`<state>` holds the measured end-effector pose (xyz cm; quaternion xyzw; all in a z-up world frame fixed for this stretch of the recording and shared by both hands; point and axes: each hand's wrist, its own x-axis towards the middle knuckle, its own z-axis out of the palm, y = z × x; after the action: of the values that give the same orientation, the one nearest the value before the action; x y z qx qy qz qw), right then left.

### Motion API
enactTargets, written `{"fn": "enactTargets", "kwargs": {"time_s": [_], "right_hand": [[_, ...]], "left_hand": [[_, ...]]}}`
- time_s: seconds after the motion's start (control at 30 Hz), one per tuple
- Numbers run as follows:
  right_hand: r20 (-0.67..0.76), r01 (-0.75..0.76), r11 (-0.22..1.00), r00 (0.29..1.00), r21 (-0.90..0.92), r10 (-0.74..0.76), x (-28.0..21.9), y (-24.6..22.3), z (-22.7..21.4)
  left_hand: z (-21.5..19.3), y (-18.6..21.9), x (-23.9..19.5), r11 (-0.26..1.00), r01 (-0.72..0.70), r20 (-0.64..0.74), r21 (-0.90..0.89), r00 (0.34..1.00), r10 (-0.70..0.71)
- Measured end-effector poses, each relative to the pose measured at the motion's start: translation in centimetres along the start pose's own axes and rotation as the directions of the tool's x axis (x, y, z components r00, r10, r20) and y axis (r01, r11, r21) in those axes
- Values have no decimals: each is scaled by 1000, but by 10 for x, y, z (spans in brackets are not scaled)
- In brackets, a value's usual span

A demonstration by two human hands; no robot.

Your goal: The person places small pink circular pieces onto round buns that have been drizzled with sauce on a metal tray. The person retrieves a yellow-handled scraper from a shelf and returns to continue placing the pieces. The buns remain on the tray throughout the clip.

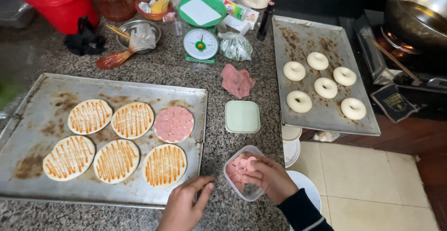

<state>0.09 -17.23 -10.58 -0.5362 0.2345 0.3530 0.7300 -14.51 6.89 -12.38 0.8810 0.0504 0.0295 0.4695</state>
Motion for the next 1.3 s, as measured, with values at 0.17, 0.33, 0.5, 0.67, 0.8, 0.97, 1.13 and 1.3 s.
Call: {"fn": "enactTargets", "kwargs": {"time_s": [0.17, 0.33, 0.5, 0.67, 0.8, 0.97, 1.13, 1.3], "right_hand": [[66, -77, 997, 995, 7, 76, -11, 17, 38], [181, -40, 999, 983, -14, 42, 11, 58, 65], [222, -66, 998, 973, 20, 60, 25, 77, 101], [152, -71, 998, 986, 0, 70, 44, 93, 128], [97, -89, 996, 992, 20, 86, 48, 96, 143], [6, -86, 996, 996, -20, 86, 53, 94, 148], [-66, -78, 996, 995, 46, 81, 55, 93, 143], [-48, -39, 996, 998, 84, 43, 66, 103, 124]], "left_hand": [[-3, 15, 12, 976, 157, -130, -150, 976, -177], [-19, -17, 14, 980, 127, -187, -153, 970, -155], [-55, -45, 20, 985, 34, -194, -168, 979, -67], [-79, -82, 28, 950, 211, -158, -228, 955, -250], [-103, -116, 35, 952, 234, -116, -199, 959, -260], [-118, -149, 48, 960, 248, -208, 132, 954, -217], [-99, -150, 67, 979, 145, -150, 143, 981, -123], [-78, -145, 86, 988, -40, -20, 152, 999, 43]]}}
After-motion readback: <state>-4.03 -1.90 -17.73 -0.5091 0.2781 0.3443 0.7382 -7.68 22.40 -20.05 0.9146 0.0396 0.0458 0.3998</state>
